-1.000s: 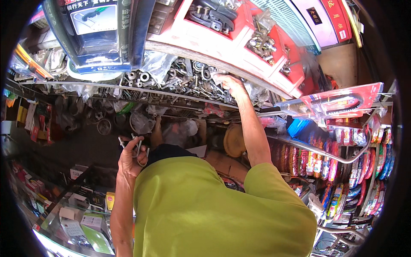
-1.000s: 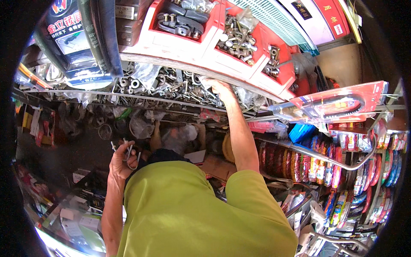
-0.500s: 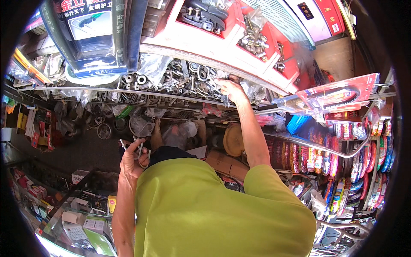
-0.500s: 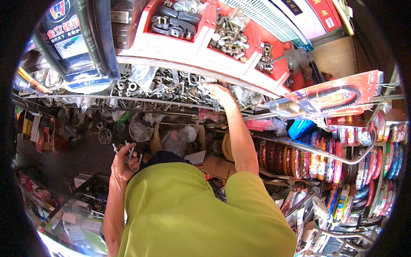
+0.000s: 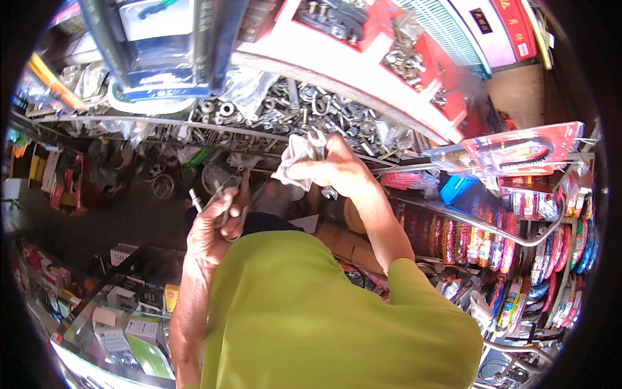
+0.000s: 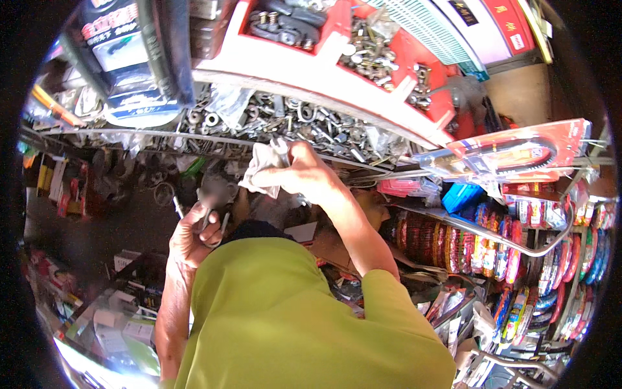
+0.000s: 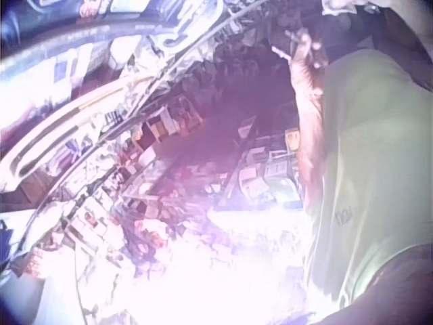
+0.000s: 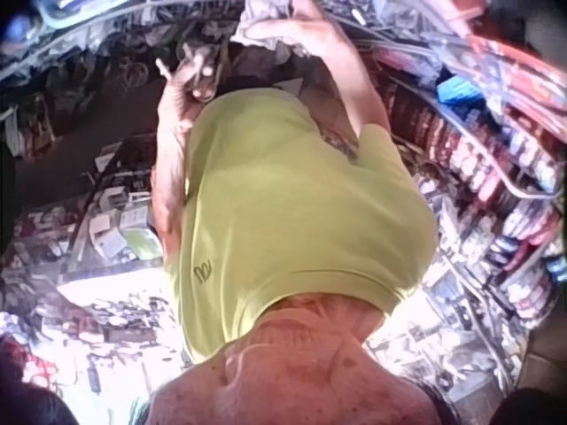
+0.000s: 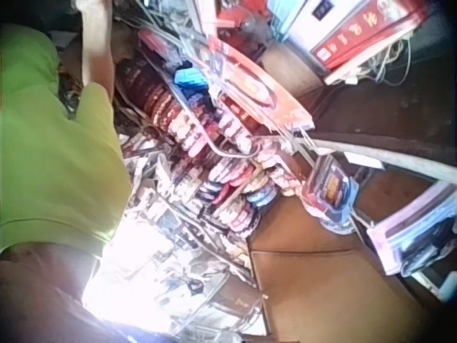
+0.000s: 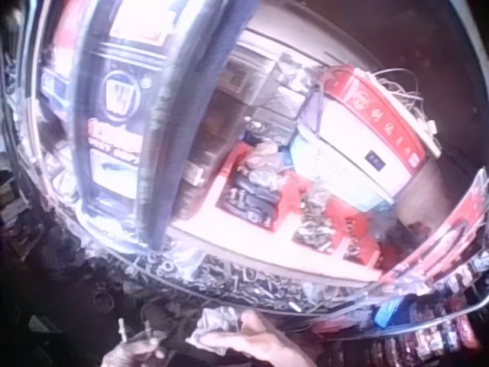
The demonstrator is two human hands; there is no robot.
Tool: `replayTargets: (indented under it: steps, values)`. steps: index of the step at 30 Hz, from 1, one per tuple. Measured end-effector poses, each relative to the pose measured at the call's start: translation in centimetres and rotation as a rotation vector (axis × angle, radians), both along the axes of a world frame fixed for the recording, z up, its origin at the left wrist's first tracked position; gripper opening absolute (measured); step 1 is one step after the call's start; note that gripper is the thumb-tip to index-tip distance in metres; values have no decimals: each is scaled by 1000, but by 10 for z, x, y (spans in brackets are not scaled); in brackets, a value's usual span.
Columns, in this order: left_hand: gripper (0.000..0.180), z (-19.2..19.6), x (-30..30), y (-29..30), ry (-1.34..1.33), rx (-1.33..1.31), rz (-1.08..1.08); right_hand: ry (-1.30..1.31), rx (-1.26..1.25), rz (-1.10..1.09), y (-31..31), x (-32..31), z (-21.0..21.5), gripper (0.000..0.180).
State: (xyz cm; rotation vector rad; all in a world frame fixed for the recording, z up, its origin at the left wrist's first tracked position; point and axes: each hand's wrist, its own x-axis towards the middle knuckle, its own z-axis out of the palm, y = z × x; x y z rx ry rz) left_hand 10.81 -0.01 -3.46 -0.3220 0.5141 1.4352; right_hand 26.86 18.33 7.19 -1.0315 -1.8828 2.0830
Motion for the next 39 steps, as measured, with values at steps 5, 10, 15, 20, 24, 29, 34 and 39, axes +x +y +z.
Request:
replayTargets:
  steps: [5,10,15,20,24,29,34,39]
  values:
    - [38,61,6,3,222,101,8,-63,-29,105,-33,-25,12,30]
    - [37,78,0,1,436,98,2,42,-20,74,-42,-29,16,23]
    - [34,80,-3,0,489,54,78,-29,-39,25,-41,-30,25,20]
    - [36,80,-1,-1,476,11,124,20,-21,62,-42,-28,26,22]
    - [35,81,0,1,477,-6,110,4,70,97,-41,-27,27,22]
    - [34,72,-1,2,456,-40,103,35,73,17,-40,-25,6,21]
    - [38,57,1,3,387,-47,50,-172,-10,-291,0,8,-13,17]
    - [33,54,1,2,355,-83,-5,-508,433,-608,103,85,-84,29]
